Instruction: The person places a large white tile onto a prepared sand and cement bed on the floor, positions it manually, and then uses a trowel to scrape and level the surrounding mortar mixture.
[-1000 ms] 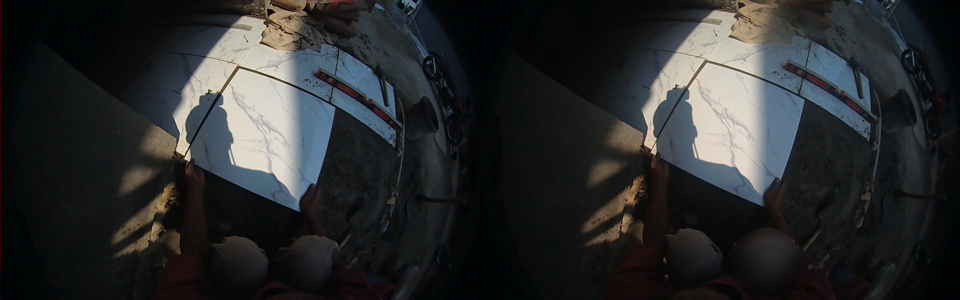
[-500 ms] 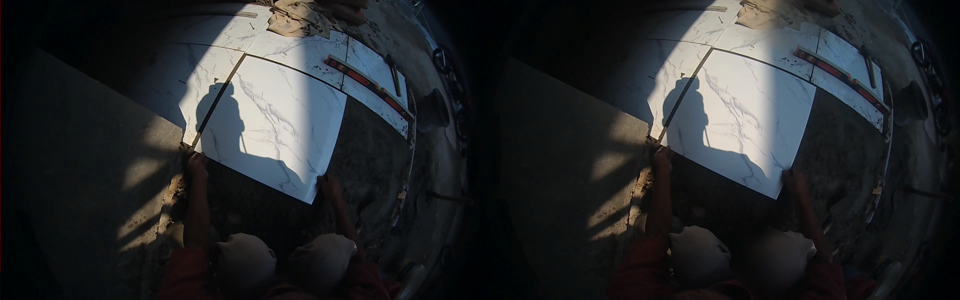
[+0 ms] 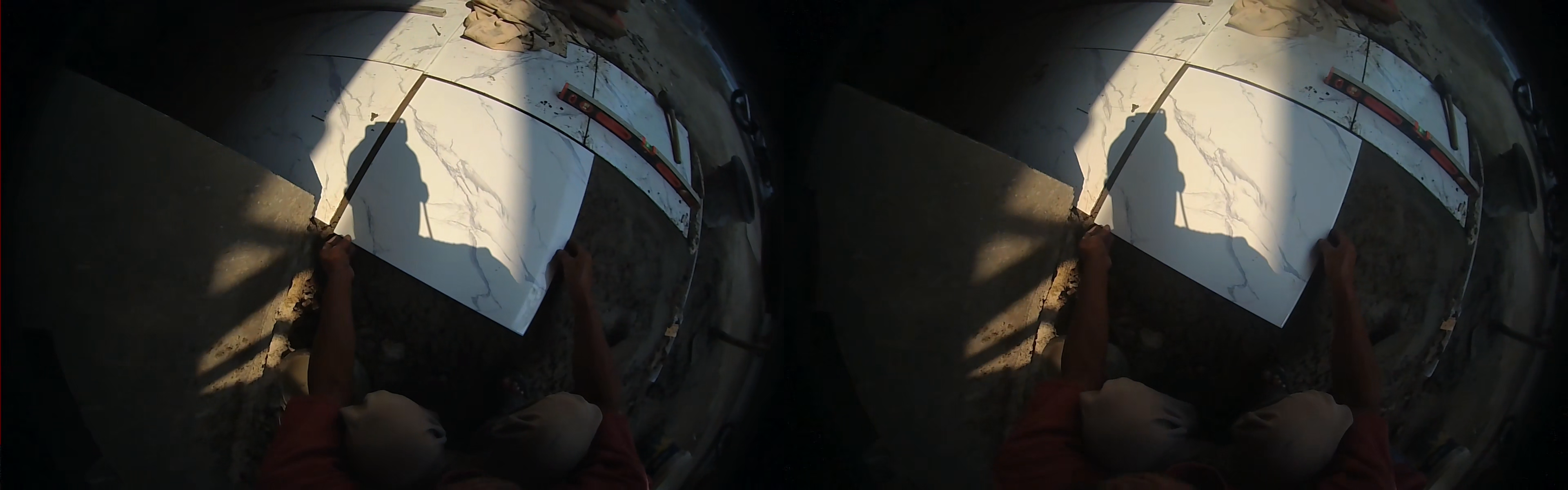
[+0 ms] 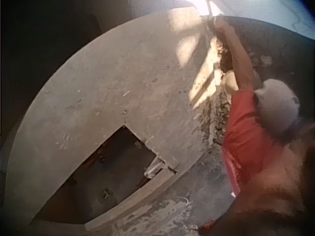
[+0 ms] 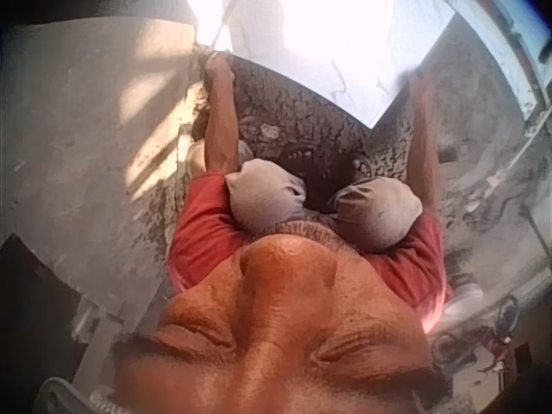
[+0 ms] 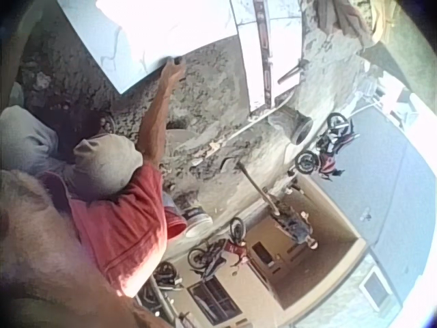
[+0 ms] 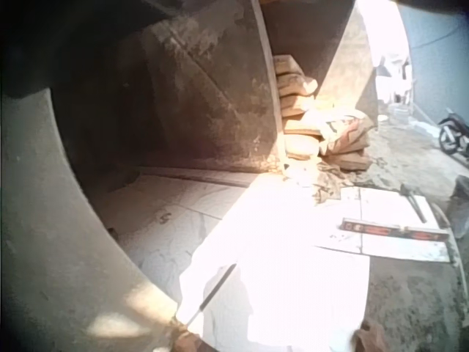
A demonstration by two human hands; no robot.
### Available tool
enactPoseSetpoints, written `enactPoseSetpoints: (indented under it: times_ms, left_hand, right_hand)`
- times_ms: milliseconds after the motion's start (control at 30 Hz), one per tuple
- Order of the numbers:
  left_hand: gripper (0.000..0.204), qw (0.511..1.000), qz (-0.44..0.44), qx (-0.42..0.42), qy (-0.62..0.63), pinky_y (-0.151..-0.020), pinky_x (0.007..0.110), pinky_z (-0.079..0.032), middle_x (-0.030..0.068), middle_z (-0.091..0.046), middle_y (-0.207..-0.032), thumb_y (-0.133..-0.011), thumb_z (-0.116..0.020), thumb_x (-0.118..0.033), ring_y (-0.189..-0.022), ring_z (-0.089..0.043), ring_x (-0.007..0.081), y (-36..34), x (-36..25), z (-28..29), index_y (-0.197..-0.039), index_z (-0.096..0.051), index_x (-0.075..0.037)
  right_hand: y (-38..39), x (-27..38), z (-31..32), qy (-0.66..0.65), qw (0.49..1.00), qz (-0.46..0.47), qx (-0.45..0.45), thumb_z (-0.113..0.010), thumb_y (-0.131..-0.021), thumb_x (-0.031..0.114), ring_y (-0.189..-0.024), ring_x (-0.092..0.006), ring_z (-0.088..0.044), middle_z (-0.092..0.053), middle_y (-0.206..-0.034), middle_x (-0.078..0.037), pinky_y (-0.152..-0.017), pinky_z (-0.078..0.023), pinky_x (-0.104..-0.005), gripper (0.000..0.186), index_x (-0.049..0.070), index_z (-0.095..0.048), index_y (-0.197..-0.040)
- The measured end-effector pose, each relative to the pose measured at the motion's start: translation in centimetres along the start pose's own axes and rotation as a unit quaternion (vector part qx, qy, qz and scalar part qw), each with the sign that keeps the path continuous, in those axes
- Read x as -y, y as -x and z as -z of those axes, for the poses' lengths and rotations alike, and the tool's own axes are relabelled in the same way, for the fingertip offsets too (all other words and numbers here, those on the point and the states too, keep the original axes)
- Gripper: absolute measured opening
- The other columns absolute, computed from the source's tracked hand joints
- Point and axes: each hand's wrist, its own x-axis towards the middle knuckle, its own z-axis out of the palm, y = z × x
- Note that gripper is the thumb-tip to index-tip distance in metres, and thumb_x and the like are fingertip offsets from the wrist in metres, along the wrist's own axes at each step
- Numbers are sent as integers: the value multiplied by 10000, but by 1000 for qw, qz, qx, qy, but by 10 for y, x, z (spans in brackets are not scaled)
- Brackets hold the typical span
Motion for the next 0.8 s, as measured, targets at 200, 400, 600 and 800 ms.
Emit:
enactPoseSetpoints:
  times_ms: [200,400,600,800]
  left_hand:
    - [244,999,-8,32,34,-696,319,-497,40,-601,-873,-764,-674,40,-775,-583,187,-11,7,6,-990,-598,-14]
    - [146,994,-16,95,51,-637,282,-466,13,-572,-779,-759,-674,44,-688,-548,139,-15,2,14,-875,-619,-26]
    - [135,997,-29,69,31,-566,253,-416,-20,-499,-681,-764,-675,43,-606,-492,105,-14,0,3,-781,-583,-55]
    - [130,997,-7,45,65,-630,263,-479,9,-564,-760,-756,-679,45,-696,-558,145,-25,2,14,-813,-601,-43]
  right_hand:
    - [-4,-6,-12,-24,998,2,-54,-669,-761,160,-975,-289,-639,-667,-1046,-202,-873,-478,-374,402,-57,-633,-1098]
    - [-5,5,-11,-74,996,-31,-43,-602,-777,80,-911,-250,-646,-677,-1001,-176,-837,-492,-356,344,-67,-633,-1087]
    - [-11,4,-10,-57,996,-55,-37,-638,-758,141,-878,-264,-661,-689,-951,-188,-813,-495,-363,345,-48,-656,-1045]
    - [-14,13,-13,-51,997,-52,-26,-650,-760,162,-882,-285,-669,-690,-950,-198,-812,-497,-374,353,-37,-661,-1051]
